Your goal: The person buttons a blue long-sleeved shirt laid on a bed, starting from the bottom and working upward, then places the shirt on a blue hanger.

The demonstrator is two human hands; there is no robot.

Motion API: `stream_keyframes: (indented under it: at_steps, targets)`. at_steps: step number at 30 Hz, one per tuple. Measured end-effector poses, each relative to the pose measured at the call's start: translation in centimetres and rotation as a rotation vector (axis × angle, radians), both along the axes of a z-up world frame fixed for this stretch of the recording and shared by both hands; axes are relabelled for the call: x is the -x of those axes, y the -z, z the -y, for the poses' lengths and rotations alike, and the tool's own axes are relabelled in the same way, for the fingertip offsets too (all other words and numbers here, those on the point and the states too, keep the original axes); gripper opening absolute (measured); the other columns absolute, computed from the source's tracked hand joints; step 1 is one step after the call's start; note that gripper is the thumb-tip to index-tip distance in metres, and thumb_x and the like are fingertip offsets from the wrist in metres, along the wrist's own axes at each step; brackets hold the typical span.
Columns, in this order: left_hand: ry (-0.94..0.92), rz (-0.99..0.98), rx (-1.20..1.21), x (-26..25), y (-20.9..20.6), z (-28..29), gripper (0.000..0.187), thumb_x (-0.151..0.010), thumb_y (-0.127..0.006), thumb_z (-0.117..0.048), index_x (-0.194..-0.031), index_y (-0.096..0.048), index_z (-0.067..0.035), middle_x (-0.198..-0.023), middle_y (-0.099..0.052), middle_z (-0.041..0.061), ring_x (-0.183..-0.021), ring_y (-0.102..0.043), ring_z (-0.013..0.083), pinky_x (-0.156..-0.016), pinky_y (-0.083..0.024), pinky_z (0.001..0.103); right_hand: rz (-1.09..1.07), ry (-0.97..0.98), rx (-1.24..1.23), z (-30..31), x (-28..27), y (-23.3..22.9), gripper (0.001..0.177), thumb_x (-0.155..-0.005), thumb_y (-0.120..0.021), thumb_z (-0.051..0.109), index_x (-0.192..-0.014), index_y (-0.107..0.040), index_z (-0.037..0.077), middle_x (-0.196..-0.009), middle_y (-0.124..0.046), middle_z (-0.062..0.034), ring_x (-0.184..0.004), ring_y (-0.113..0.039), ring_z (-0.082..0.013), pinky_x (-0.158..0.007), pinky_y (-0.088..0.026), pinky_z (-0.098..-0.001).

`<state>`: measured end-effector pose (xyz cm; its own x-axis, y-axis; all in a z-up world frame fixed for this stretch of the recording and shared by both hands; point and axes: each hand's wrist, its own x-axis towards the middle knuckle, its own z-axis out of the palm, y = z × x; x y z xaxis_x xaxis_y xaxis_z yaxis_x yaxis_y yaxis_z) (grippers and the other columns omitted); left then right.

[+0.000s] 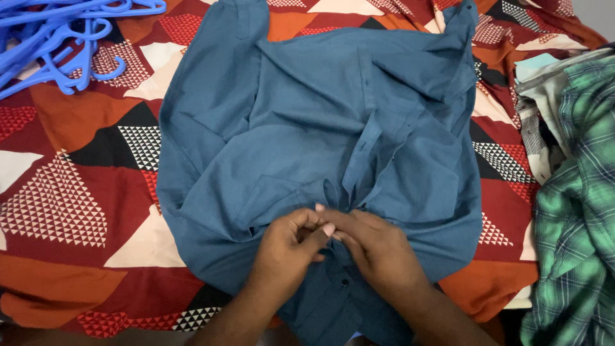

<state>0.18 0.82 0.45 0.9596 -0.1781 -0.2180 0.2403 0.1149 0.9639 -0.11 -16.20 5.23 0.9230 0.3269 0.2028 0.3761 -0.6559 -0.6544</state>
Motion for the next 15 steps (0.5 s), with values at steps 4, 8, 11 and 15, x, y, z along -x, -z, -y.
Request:
stream_keyframes:
  at_steps: [4, 8, 11, 15]
  targets:
    - [0.01, 0.001, 0.022, 0.0, 0.1, 0.0, 0.023, -0.096, -0.065, -0.023, -0.102, -0.074, -0.002, -0.085, -0.072, 0.002, -0.076, -0.067, 0.0098, -0.065, -0.058, 0.026, -0.008, 0.016, -0.053, 0.4, -0.5, 0.8, 0.03, -0.087, -0.071, 0.008, -0.117, -0.074, 0.011, -0.092, -0.076, -0.0079, -0.081, -0.075, -0.0211, -0.071, -0.057, -0.0315]
    - [-0.004, -0.031, 0.025, -0.1, 0.3, -0.1, 0.023, -0.095, -0.063, -0.021, -0.101, -0.073, -0.002, -0.086, -0.072, 0.002, -0.077, -0.068, 0.0099, -0.065, -0.06, 0.027, -0.049, 0.041, -0.122, 0.7, -0.8, 1.5, 0.027, -0.085, -0.073, 0.006, -0.111, -0.075, 0.009, -0.095, -0.078, -0.0064, -0.083, -0.077, -0.0181, -0.072, -0.059, -0.0292]
    - [-0.003, -0.047, 0.042, -0.2, 0.3, 0.0, 0.019, -0.094, -0.063, -0.018, -0.099, -0.072, -0.002, -0.086, -0.072, 0.002, -0.077, -0.069, 0.0102, -0.065, -0.06, 0.027, -0.123, 0.061, -0.126, 1.0, -0.9, 1.6, 0.028, -0.083, -0.074, 0.005, -0.111, -0.077, 0.009, -0.093, -0.079, -0.0061, -0.081, -0.076, -0.0181, -0.071, -0.058, -0.0295]
    - [0.019, -0.095, 0.004, -0.4, -0.2, -0.2, 0.014, -0.091, -0.07, -0.015, -0.096, -0.072, -0.002, -0.083, -0.072, 0.005, -0.074, -0.068, 0.0113, -0.063, -0.059, 0.026, -0.141, 0.053, -0.142, 0.9, -1.0, 1.4, 0.024, -0.084, -0.073, 0.006, -0.107, -0.077, 0.009, -0.094, -0.079, -0.0042, -0.084, -0.077, -0.0167, -0.072, -0.059, -0.0292]
